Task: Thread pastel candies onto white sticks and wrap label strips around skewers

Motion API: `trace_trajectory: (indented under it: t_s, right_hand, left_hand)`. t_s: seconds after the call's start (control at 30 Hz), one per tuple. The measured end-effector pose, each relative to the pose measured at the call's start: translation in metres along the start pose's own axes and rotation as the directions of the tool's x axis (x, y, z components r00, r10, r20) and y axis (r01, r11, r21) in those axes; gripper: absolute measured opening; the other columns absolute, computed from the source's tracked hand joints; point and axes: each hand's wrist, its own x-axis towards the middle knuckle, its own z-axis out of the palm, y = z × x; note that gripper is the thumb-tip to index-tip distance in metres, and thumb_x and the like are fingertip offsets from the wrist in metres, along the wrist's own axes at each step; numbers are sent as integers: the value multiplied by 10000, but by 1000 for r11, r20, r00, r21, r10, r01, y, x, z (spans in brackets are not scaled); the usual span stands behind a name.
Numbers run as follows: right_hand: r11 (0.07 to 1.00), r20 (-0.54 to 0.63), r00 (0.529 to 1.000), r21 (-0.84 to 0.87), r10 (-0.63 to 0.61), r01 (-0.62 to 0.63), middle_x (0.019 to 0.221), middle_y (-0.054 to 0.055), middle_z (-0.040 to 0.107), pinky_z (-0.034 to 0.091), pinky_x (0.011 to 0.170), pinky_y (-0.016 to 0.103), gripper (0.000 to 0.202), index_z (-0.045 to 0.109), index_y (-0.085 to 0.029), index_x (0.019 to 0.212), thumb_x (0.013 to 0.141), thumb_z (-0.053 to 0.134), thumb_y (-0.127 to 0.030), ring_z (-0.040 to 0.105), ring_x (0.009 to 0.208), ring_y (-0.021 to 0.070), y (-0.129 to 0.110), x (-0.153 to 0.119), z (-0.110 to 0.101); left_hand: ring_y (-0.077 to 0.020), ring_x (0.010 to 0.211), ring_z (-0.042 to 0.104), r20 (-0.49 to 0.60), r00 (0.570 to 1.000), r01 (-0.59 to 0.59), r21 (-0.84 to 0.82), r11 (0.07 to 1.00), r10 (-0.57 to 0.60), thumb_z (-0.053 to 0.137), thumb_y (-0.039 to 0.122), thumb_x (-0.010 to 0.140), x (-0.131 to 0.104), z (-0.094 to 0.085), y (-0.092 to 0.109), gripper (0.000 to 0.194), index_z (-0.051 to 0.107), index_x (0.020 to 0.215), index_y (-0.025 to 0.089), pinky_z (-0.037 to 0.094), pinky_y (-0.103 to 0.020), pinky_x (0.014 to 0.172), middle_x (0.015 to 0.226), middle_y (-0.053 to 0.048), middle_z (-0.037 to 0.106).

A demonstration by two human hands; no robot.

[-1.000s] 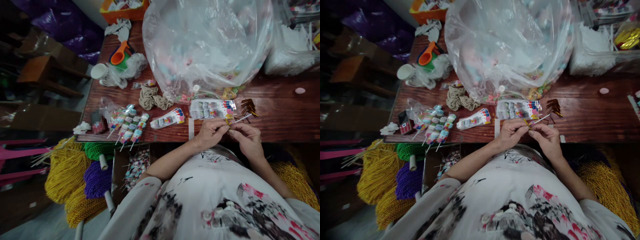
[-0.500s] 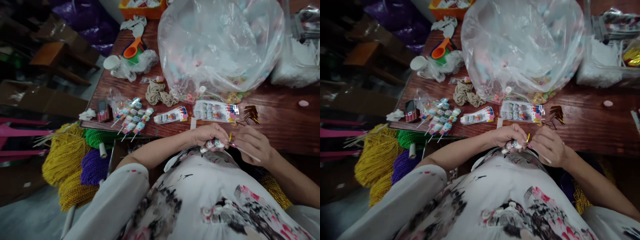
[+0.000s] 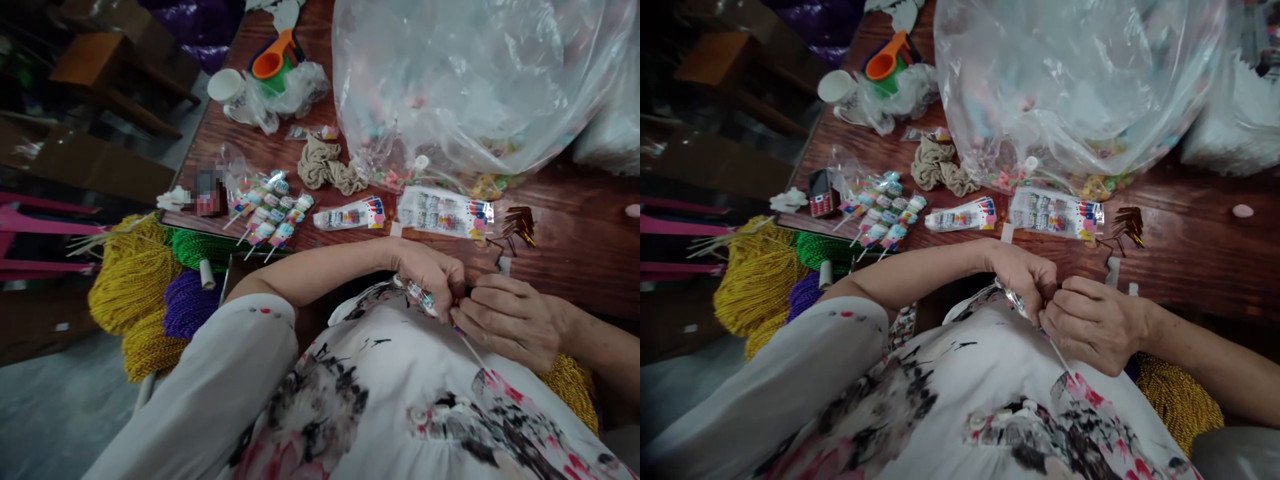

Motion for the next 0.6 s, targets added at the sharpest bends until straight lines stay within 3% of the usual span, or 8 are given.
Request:
trace_trajectory:
  t_s: [0.1,0.2,0.3,0.43,0.53,0.6]
  right_hand:
    - [967,57,973,-116,-222,228,941,77,737,534,732,384,370,731,-200,925,955,366,-150,633,876,200,1,13,-7]
    - [957,84,967,-150,-240,250,1003,39,747,524,747,380,361,732,-242,917,961,383,-161,636,931,196,5,15,-10]
    - [957,77,962,-107,-261,268,1031,26,748,516,760,394,320,723,-252,939,974,413,-184,638,980,200,3,9,-6]
    - [993,40,992,12,-121,120,999,9,752,500,801,386,373,697,-280,886,1006,357,-184,652,929,187,0,5,5]
    - [984,47,983,0,-179,179,914,41,736,488,712,358,331,691,-237,853,984,393,-179,635,806,181,4,7,9]
    - [984,78,981,-16,-177,179,852,63,709,467,656,358,284,676,-203,847,968,422,-166,600,748,184,7,9,10]
  left_hand:
    - [-170,431,571,61,998,-36,2,999,36,926,328,502,3,0,-5,229,750,567,197,458,-274,344,512,-10,652]
    - [-156,431,551,102,994,-42,10,999,41,912,392,556,6,0,-11,249,749,581,205,441,-271,341,521,-5,648]
    - [-160,443,563,143,988,-51,15,999,49,933,424,520,8,0,-14,303,725,545,205,465,-278,356,516,-9,642]
    - [-175,416,570,68,996,-66,45,997,62,971,432,391,11,1,-13,375,683,477,206,452,-278,321,479,-1,628]
    - [-185,443,585,45,998,-55,55,997,53,952,454,446,12,2,-19,347,719,532,212,471,-300,351,504,-5,644]
    - [-185,493,596,-66,993,-98,76,992,103,955,425,439,8,0,-29,335,735,576,213,484,-302,397,529,2,652]
